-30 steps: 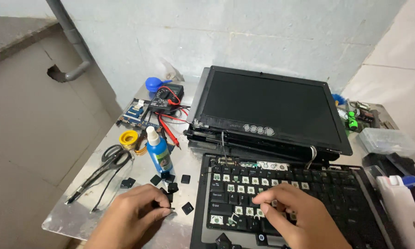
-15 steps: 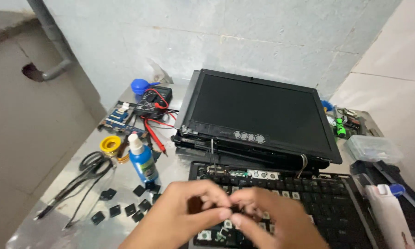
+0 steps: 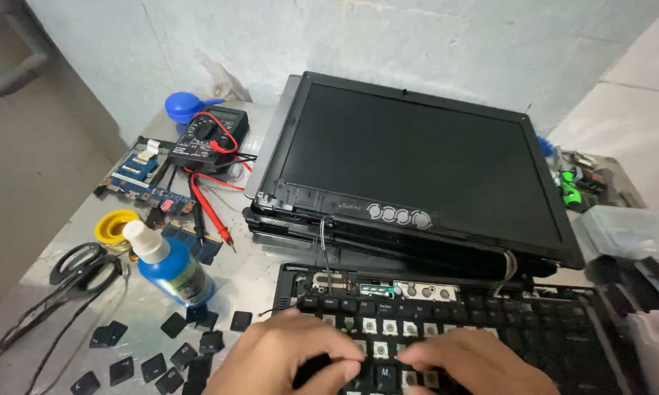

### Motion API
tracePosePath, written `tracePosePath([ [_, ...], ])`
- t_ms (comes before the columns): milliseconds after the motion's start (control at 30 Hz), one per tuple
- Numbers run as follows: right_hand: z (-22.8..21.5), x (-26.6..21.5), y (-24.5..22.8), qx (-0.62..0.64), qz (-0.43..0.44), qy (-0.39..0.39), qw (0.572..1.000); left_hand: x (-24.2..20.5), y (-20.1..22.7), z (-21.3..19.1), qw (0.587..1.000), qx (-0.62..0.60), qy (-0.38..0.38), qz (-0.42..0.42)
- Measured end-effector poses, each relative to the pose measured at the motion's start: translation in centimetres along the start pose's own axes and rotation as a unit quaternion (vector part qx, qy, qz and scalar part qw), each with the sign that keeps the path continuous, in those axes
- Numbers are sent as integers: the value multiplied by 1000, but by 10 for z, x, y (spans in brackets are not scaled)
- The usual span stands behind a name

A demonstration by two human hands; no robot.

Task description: The person assembles a laptop keyboard by hand, picking up individual black keycaps from a metal workbench and pressing them into place on the exposed keyboard base. The workspace contains various electronic components, including a detached laptop screen and a multimeter, while the person systematically installs the keys.

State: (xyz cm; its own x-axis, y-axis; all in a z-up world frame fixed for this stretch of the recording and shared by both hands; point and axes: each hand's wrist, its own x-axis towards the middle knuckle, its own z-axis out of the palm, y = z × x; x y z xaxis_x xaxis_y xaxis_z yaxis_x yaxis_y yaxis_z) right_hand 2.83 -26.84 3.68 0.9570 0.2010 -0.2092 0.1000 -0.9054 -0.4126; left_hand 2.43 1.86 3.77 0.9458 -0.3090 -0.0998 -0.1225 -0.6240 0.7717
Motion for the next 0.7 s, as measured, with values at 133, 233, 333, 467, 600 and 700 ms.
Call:
tracePosePath([
  [133, 21, -6, 31, -14, -143, 94, 985, -4, -9, 11, 995, -8, 30, 93],
  [233, 29, -3, 46, 7, -199, 100, 975, -8, 7, 29, 989, 86, 81, -87],
  [333, 39, -9, 42, 3, -220, 144, 965, -11, 14, 34, 983, 99, 137, -72],
  [467, 43, -8, 47, 13, -232, 174, 957, -10, 5, 30, 988, 88, 123, -21],
  [600, 47, 2, 61, 23, -225, -9, 974, -12, 6, 28, 989, 85, 122, -4],
  [700, 52, 5, 58, 40, -188, -8, 981, -12, 7, 30, 985, 93, 145, 10],
])
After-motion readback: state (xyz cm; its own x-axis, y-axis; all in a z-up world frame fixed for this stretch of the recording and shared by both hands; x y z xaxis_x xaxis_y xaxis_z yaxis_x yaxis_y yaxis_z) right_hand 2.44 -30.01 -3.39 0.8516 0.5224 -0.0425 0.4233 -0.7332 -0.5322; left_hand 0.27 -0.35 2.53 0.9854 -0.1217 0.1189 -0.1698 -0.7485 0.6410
